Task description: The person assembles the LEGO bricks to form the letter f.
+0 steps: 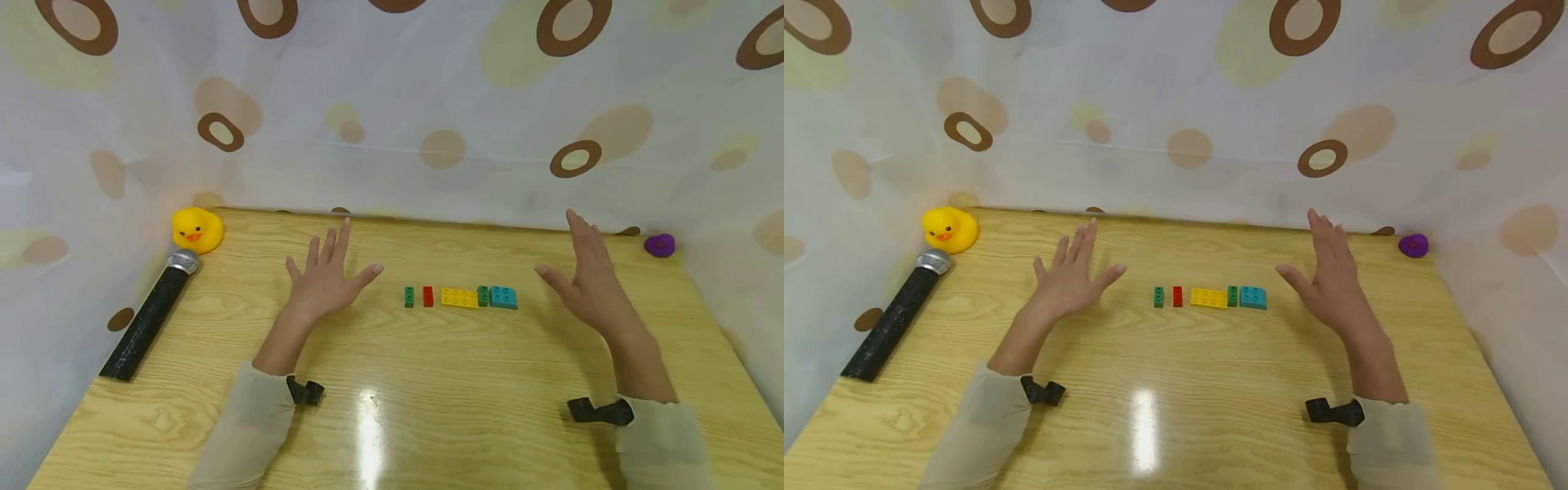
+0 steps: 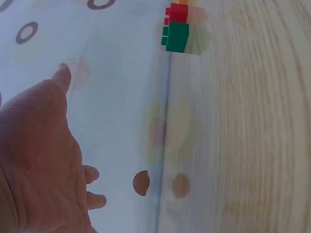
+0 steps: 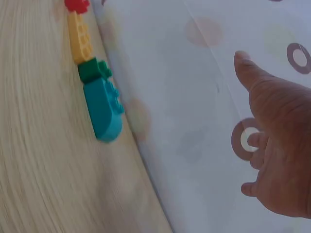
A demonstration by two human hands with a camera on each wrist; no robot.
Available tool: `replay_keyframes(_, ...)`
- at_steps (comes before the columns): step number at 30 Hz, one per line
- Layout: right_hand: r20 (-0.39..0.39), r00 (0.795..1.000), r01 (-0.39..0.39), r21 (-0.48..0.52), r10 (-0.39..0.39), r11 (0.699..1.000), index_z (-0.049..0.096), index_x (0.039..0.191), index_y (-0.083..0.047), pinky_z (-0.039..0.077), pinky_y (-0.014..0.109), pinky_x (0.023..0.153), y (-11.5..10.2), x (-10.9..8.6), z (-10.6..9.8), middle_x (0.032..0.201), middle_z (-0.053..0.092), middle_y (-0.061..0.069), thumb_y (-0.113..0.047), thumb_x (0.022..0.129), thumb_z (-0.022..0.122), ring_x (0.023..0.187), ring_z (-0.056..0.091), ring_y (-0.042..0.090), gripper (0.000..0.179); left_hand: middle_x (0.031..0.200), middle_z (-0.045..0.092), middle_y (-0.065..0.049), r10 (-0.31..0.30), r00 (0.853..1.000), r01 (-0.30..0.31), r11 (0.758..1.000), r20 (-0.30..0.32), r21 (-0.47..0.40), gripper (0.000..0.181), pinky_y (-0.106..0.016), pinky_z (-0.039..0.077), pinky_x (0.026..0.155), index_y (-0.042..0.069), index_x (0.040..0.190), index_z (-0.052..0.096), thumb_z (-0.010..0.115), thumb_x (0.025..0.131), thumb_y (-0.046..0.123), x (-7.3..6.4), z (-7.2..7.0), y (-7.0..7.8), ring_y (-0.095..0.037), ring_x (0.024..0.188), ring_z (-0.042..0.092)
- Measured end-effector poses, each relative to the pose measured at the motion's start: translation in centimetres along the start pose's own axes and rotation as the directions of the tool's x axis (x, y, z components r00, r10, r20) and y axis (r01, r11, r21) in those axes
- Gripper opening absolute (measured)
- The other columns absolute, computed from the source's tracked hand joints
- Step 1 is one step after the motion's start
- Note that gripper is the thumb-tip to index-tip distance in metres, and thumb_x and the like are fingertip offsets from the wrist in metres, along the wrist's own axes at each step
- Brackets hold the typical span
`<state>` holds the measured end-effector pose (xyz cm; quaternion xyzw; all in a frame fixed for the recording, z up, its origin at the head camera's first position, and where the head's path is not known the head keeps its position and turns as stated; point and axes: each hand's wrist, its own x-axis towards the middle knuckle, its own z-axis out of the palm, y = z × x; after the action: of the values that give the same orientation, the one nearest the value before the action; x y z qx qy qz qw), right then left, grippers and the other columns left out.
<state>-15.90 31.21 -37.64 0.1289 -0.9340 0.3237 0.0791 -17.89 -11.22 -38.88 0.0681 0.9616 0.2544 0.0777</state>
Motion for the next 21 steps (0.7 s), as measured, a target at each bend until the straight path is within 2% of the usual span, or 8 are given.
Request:
replay_keyframes(2,0.016,1.000,0.000,0.048,-0.001,0.999,0.002,0.165,-0.029,0.001,0.075,0.117,-0.7,0.3,0.4,0.171,0.003,0.016,-0.033,0.102,0.062,0.157,-0.008,0.042,0.088,0.172,-0.007,0.000,0.013,1.000,-0.013,1.000,0.014,-0.027,0.100,-0.077,-0.012,0.113,0.044,0.156,-0.021,0.042,0.090,0.083,0.0,0.0,0.1,-0.033,0.159,-0.011)
replay_keyframes(4,0.038,0.999,0.009,0.069,-0.012,0.998,0.011,0.165,-0.027,0.009,0.074,0.117,-1.5,0.6,1.1,0.171,0.011,0.015,-0.032,0.101,0.064,0.158,0.000,0.041,0.084,0.173,-0.004,-0.003,0.030,0.999,-0.028,0.999,0.040,-0.032,0.104,-0.077,-0.009,0.114,0.039,0.159,-0.019,0.048,0.090,0.080,0.1,0.0,0.2,-0.035,0.159,-0.006)
replay_keyframes(9,0.130,0.990,0.048,0.054,-0.054,0.997,0.031,0.160,-0.012,0.021,0.073,0.115,-3.3,1.2,3.7,0.164,0.031,0.019,-0.033,0.100,0.065,0.156,0.013,0.044,0.072,0.173,-0.002,-0.008,0.061,0.992,-0.061,0.998,0.113,-0.003,0.111,-0.077,-0.003,0.116,0.028,0.164,-0.009,0.063,0.089,0.068,0.0,0.2,0.4,-0.039,0.159,0.001)
replay_keyframes(15,0.234,0.970,0.063,-0.007,-0.060,0.998,0.036,0.158,-0.010,0.028,0.069,0.114,-5.0,2.0,6.7,0.161,0.037,0.021,-0.031,0.098,0.069,0.154,0.020,0.046,0.071,0.172,0.011,-0.005,0.103,0.982,-0.100,0.995,0.159,-0.025,0.110,-0.076,0.001,0.117,0.030,0.165,0.002,0.073,0.087,0.059,0.0,0.8,0.8,-0.035,0.159,0.010)
replay_keyframes(21,0.297,0.949,0.121,-0.048,-0.102,0.991,0.046,0.152,-0.008,0.030,0.068,0.114,-6.6,3.0,8.8,0.154,0.047,0.023,-0.023,0.095,0.073,0.148,0.031,0.049,0.066,0.169,0.024,-0.004,0.113,0.972,-0.111,0.994,0.207,-0.018,0.113,-0.075,0.006,0.117,0.037,0.164,0.001,0.079,0.084,0.052,0.2,1.7,1.2,-0.034,0.156,0.022)
